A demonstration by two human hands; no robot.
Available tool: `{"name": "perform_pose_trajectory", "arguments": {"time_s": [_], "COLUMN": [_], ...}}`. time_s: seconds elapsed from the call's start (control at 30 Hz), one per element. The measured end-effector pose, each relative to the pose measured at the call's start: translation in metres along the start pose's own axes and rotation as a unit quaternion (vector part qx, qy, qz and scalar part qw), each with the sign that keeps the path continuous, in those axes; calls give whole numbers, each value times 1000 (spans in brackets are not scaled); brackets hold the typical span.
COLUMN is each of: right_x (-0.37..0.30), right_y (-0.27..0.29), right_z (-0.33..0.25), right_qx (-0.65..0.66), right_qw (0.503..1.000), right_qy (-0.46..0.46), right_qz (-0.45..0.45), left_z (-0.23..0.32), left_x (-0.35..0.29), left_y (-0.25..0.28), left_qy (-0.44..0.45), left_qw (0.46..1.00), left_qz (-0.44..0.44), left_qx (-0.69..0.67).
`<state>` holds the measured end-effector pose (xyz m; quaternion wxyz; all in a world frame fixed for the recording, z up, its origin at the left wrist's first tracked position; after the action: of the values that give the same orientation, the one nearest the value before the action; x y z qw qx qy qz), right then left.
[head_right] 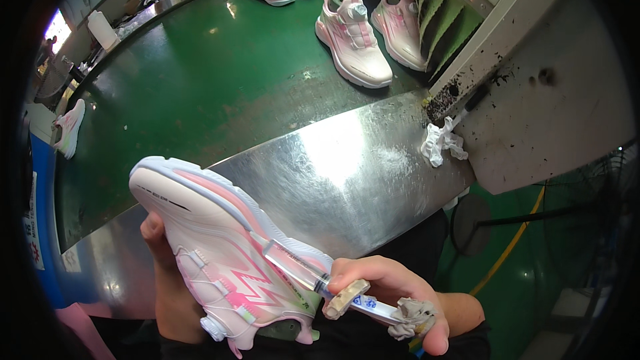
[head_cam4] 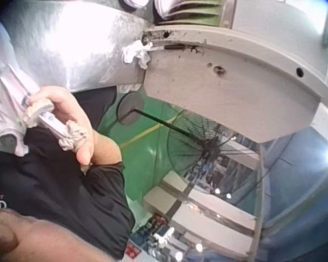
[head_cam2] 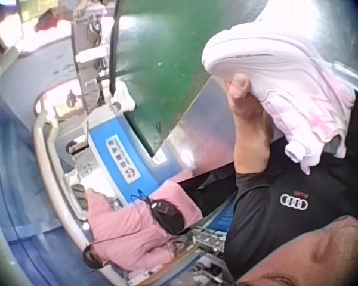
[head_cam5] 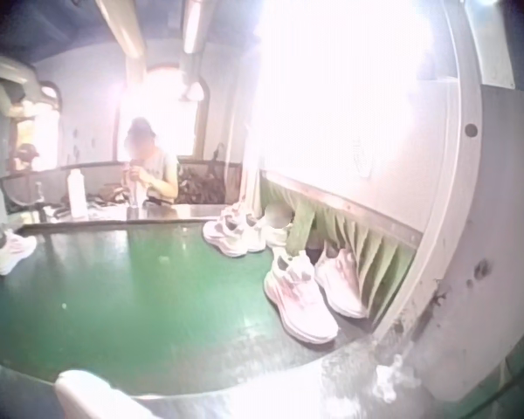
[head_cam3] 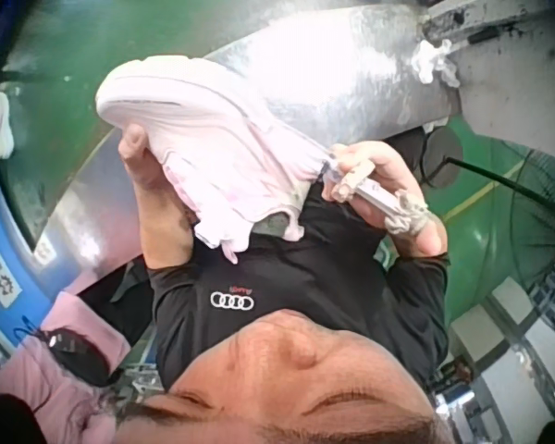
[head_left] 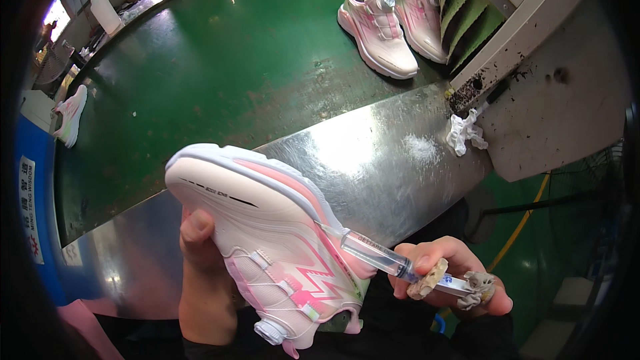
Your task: The person applies liquid adhesive along the seams and edges of shoes using a syringe applicator and handles the shoes along the conveyor line.
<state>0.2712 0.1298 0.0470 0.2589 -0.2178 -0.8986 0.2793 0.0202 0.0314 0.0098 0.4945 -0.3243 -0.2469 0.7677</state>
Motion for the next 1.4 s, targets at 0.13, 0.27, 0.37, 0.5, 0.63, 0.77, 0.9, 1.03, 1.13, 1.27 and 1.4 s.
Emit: {"name": "perform_pose_trajectory", "arguments": {"time_s": [0.13, 0.27, 0.37, 0.5, 0.63, 0.77, 0.9, 1.03, 1.13, 1.27, 1.4], "right_x": [-5, -13, -19, -24, -33, -47, -53, -62, -67, -73, -74], "right_y": [2, 14, 7, 7, 4, 10, 12, 17, 21, 27, 28], "right_z": [7, 11, 8, 3, -2, -3, -2, -2, 0, 2, 3], "right_qx": [17, 21, 1, -30, -29, -64, -42, -52, -47, -55, -34], "right_qw": [1000, 999, 1000, 999, 999, 997, 999, 998, 999, 998, 999], "right_qy": [-5, -18, -26, -39, -39, -32, -26, -14, -9, -4, -6], "right_qz": [-15, -18, -5, -13, -12, 22, 8, 18, 16, 29, 23], "left_z": [8, 3, 3, 5, 16, 6, 12, 4, 2, 0, 6], "left_x": [-7, -6, -8, 3, -6, 20, 7, 18, 17, 29, 17], "left_y": [30, 43, 68, 51, 55, 74, 51, 64, 60, 54, 47], "left_qy": [-22, -37, -77, -94, -103, -77, -26, -2, -17, -5, -20], "left_qw": [1000, 997, 996, 996, 993, 996, 998, 997, 996, 998, 996], "left_qz": [-10, -36, 8, -3, 54, 34, 35, 46, 59, 59, 82], "left_qx": [-13, -50, 49, -2, 15, -6, -45, -67, -60, -26, 19]}}
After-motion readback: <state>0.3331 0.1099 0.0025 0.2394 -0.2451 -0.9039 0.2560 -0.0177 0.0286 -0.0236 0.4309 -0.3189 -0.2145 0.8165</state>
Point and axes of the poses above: each hand's wrist, its own x-axis towards the middle knuckle, its own y-axis out of the back of the hand, z = x × y, the point moved 1 cm from there along x, towards the middle knuckle, and after that the axes turned 13 degrees about y, right-handed, at the moved point
